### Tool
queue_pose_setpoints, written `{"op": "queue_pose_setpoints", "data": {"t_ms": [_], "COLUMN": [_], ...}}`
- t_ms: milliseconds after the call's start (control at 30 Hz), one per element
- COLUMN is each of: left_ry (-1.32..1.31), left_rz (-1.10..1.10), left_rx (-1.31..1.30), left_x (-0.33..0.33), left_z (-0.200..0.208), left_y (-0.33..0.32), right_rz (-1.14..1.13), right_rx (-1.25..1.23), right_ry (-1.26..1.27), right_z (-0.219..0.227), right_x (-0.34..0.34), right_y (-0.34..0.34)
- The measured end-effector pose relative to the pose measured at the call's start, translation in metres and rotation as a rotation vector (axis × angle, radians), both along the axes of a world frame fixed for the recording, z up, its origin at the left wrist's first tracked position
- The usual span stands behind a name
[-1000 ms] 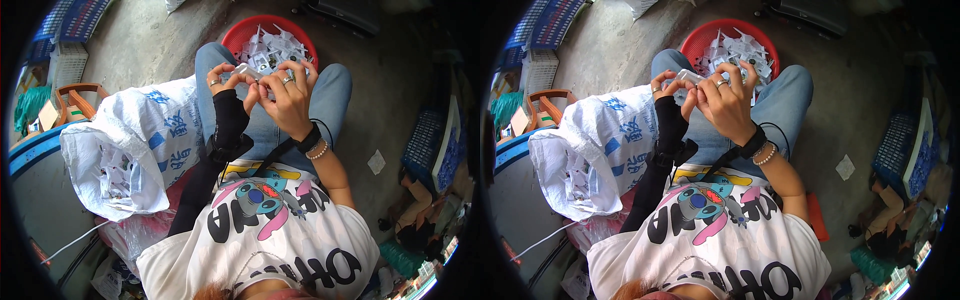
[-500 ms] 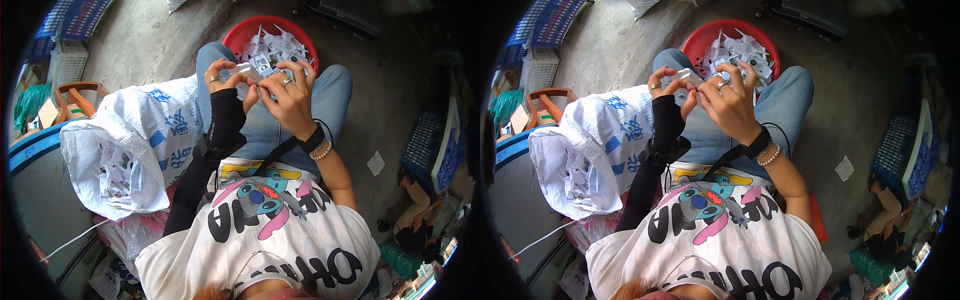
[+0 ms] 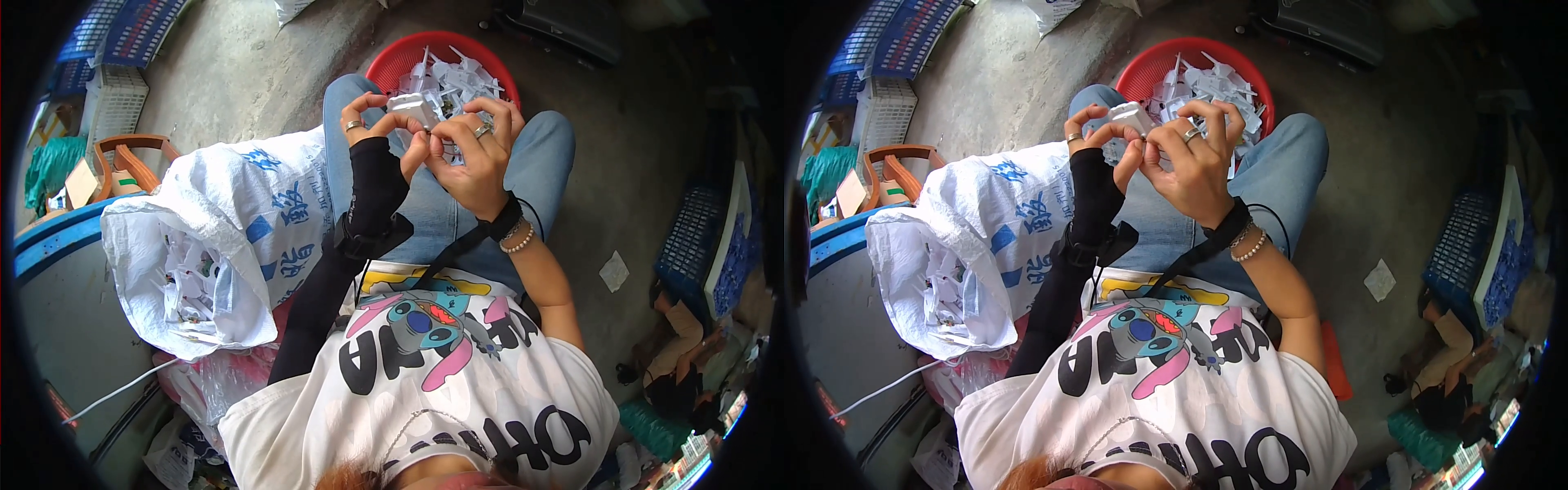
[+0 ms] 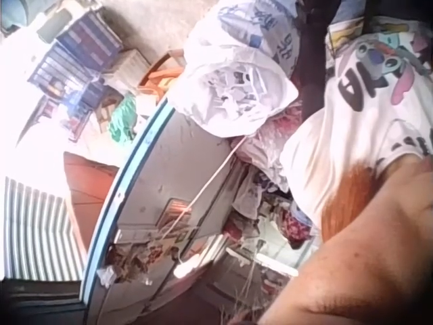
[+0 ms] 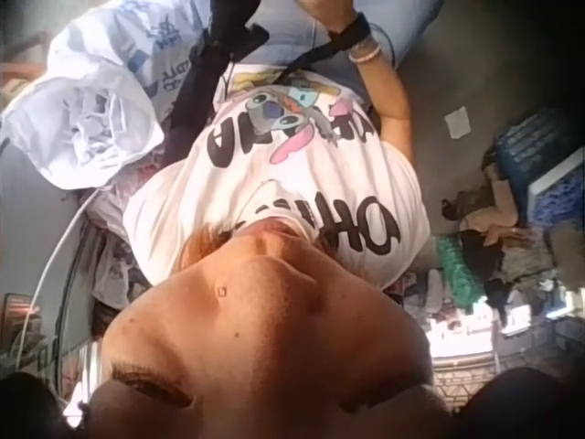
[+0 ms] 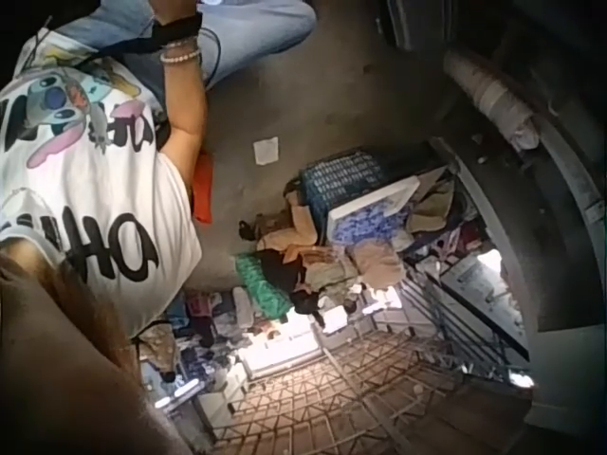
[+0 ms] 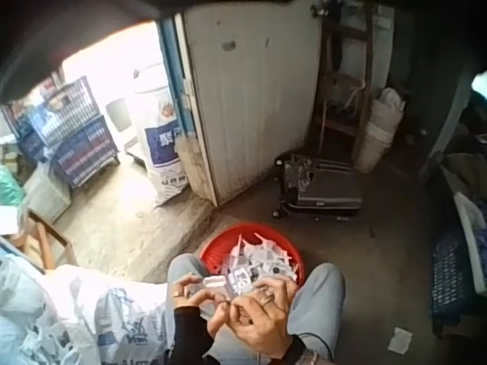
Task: Assemble small plastic components and internal parts and sort them into bags and buckets.
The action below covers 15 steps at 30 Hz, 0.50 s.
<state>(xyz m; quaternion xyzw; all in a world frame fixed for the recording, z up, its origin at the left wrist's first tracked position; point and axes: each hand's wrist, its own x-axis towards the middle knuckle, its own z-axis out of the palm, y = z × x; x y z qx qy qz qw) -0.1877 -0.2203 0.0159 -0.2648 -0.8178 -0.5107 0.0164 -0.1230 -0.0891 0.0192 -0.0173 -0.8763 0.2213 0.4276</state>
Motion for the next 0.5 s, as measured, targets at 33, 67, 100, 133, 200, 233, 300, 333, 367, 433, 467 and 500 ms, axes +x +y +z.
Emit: {"op": "queue_pose_setpoints", "data": {"t_ms": [33, 67, 100, 133, 200, 233, 300, 333, 367, 433, 467, 500], "left_ry": [0.002, -0.068, -0.137, -0.136, -0.113, -0.113, 0.042, 0.040, 0.105, 0.172, 0.164, 0.156], "left_rz": [-0.001, -0.023, -0.044, -0.045, -0.055, -0.055, 0.005, 0.006, 0.006, 0.002, 0.002, 0.000], "left_rx": [-0.001, 0.040, 0.081, 0.080, 0.068, 0.069, 0.039, 0.038, -0.024, -0.084, -0.086, -0.089], "left_x": [-0.001, -0.001, -0.002, -0.002, -0.002, -0.002, -0.001, -0.001, -0.002, -0.003, -0.003, -0.003], "left_z": [-0.001, -0.003, -0.005, -0.006, -0.008, -0.008, -0.008, -0.006, -0.004, -0.001, -0.002, -0.002], "left_y": [0.001, 0.001, 0.001, 0.001, 0.002, 0.003, 0.004, 0.003, 0.002, 0.002, 0.001, 0.001], "right_rz": [-0.001, 0.005, 0.013, 0.012, 0.073, 0.073, 0.027, 0.028, 0.039, 0.046, 0.039, 0.032], "right_rx": [-0.001, -0.096, -0.191, -0.192, -0.429, -0.429, -0.086, -0.088, 0.034, 0.157, 0.205, 0.254], "right_ry": [0.002, -0.019, -0.040, -0.039, -0.099, -0.099, -0.074, -0.075, -0.082, -0.087, -0.105, -0.123], "right_z": [-0.002, -0.005, -0.008, -0.010, -0.010, -0.008, 0.000, 0.004, 0.007, 0.012, 0.014, 0.014], "right_x": [0.000, 0.001, 0.002, 0.003, 0.004, 0.003, 0.003, 0.003, 0.003, 0.002, 0.002, 0.002], "right_y": [0.000, 0.000, -0.001, -0.001, -0.001, 0.001, 0.004, 0.006, 0.007, 0.008, 0.008, 0.008]}}
